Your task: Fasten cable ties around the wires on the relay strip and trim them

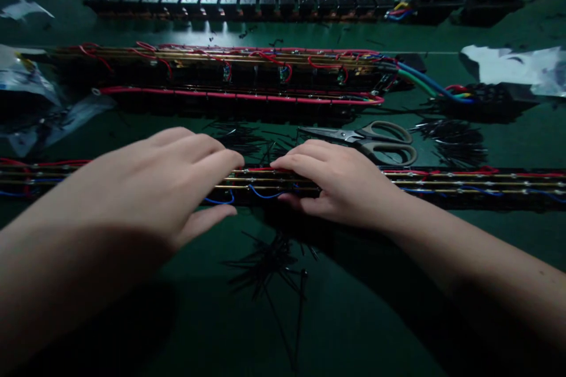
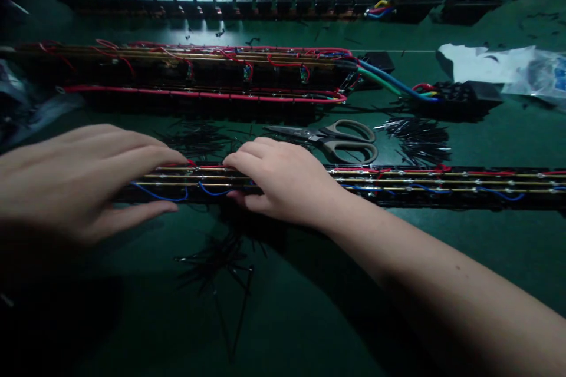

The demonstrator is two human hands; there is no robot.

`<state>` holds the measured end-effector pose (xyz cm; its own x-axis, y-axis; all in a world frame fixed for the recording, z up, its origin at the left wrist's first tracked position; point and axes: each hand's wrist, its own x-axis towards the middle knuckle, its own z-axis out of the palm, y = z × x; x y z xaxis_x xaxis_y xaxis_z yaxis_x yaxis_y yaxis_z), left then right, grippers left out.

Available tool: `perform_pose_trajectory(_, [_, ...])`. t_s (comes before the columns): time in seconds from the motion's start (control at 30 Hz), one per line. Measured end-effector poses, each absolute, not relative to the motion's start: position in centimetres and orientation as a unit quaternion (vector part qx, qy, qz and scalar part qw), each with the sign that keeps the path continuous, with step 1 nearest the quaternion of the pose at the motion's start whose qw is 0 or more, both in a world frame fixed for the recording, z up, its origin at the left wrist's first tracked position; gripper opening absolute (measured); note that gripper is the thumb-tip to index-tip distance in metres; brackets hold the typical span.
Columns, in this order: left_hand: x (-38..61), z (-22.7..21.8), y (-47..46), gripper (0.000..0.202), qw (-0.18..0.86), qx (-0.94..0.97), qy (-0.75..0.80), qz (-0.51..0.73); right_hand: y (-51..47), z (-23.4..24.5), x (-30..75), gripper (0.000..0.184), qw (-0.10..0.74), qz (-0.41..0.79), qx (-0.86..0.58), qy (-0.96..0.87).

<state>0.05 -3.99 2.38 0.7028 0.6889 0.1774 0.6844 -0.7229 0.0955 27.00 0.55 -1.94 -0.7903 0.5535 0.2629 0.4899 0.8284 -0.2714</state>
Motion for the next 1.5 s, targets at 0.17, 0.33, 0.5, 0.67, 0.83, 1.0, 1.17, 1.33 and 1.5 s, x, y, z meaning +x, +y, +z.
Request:
perform_pose_trajectory(0.17, [-3.0,2.4,-2.7,0.032,-0.039,0.899,0.431,-0.069,0.6,-1.9,26.9,0.031,0.173,0.085,-0.261,-0.946])
perform_pose_trajectory(0.33, [-3.7,1.9,-1.3,0.018,0.004,0.904,0.426,-0.042,0.8,-1.9,27.0,0.029,0.184,0.073,-0.241,-0.950])
perform_pose_trajectory(0.5, [-3.3,1.8,-0.9,0.017,0.025,0.909,0.416,-0.015,1.0,-0.9,27.8,0.026,0.149,0.089,-0.252,-0.952])
perform_pose_trajectory(0.67, [-1.4,1.7,-1.0,0.018,0.038,0.912,0.408,0.004,1.3,0.9,28.9,0.024,0.085,0.085,-0.277,-0.953])
perform_pose_trajectory(0.83, [-0.2,0.8,-0.6,0.015,0.035,0.926,0.374,0.028,1.6,2.2,29.5,0.022,0.015,0.094,-0.312,-0.945])
perform_pose_trajectory(1.0, [0.1,0.1,0.2,0.015,0.045,0.936,0.349,0.014,1.4,2.7,29.6,0.022,-0.030,0.108,-0.339,-0.934])
perform_pose_trajectory(1.17, [0.0,0.4,0.4,0.021,0.046,0.931,0.361,-0.017,-0.8,3.4,28.4,0.021,0.047,0.001,-0.298,-0.953])
perform_pose_trajectory(1.33, [1.0,2.1,-2.6,0.023,-0.047,0.943,0.321,0.080,-2.7,2.6,26.6,0.018,0.110,-0.034,-0.211,-0.971])
perform_pose_trajectory(1.5, [2.7,-0.2,-5.6,0.014,0.012,0.941,0.259,0.218,-1.8,-0.1,26.5,0.012,0.235,0.014,-0.248,-0.940])
